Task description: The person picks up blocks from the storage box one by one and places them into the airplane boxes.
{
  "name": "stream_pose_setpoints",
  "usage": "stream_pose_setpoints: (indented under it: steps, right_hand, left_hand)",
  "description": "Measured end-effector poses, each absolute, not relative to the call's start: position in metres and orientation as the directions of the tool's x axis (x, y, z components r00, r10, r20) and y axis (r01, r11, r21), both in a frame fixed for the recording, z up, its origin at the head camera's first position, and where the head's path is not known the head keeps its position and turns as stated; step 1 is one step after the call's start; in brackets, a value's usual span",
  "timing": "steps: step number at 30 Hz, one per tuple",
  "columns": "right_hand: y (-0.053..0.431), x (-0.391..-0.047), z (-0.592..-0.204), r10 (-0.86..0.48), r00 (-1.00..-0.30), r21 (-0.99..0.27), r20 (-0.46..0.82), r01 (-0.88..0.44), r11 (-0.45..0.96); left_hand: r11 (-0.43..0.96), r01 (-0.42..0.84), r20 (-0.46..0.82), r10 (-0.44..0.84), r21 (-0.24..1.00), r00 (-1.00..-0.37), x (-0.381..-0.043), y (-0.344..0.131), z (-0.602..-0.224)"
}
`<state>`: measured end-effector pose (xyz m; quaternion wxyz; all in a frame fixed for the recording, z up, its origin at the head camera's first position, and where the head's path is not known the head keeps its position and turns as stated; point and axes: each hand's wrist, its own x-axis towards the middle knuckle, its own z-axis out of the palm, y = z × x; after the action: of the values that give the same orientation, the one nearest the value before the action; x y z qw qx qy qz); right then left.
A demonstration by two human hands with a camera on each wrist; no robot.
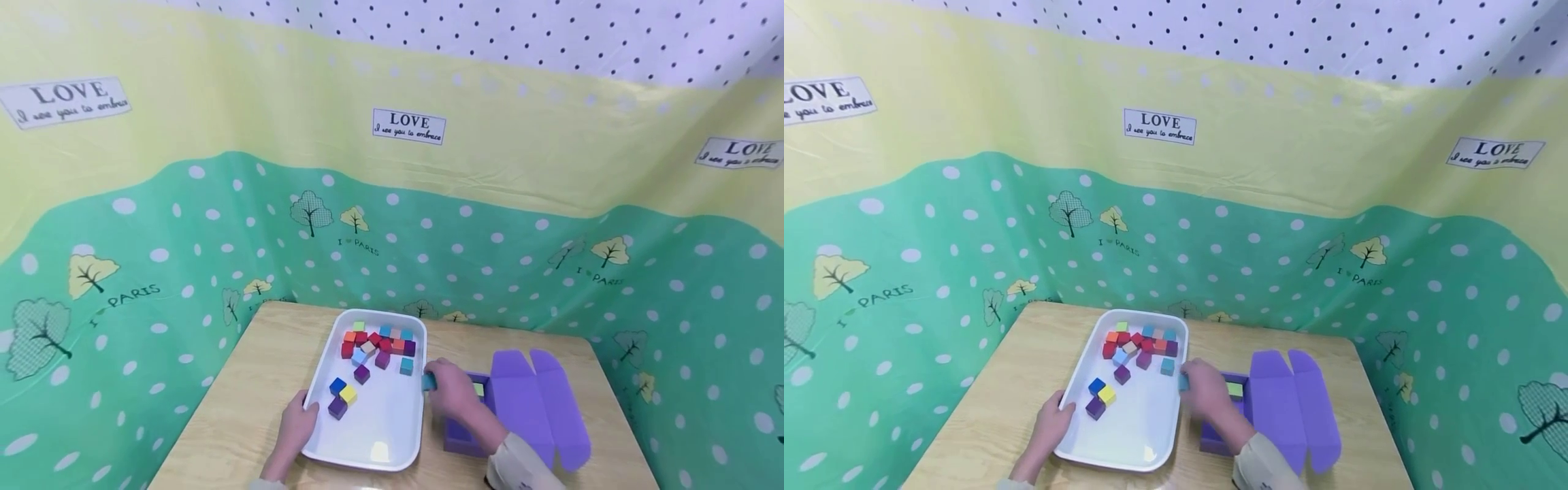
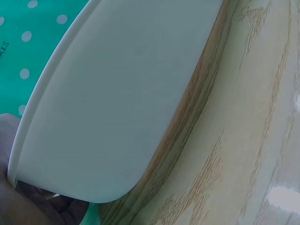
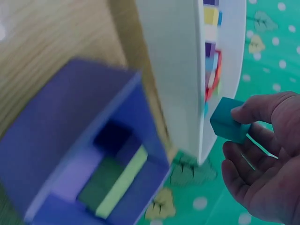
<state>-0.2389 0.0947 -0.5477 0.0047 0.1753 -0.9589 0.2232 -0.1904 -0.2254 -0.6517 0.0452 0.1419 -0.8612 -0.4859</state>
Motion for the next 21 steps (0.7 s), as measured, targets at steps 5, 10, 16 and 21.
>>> stream_pose_setpoints:
  steps: [5,10,16,21]
  right_hand:
    - [0.126,-0.241,-0.541,-0.308,-0.944,-0.38,0.117,-0.329,0.865]
    - [0.148,-0.241,-0.547,-0.31,-0.944,-0.366,0.114,-0.33,0.87]
    - [0.168,-0.241,-0.563,-0.292,-0.953,-0.35,0.076,-0.3,0.888]
    - [0.182,-0.246,-0.57,-0.285,-0.956,-0.338,0.069,-0.291,0.895]
  left_hand:
    - [0.482,-0.211,-0.072,-0.289,0.851,-0.954,-0.193,-0.225,-0.65]
    - [0.482,-0.218,-0.082,-0.287,0.848,-0.954,-0.191,-0.226,-0.65]
    - [0.491,-0.225,-0.095,-0.276,0.841,-0.956,-0.186,-0.227,-0.651]
    - [0.489,-0.224,-0.096,-0.273,0.843,-0.957,-0.19,-0.226,-0.648]
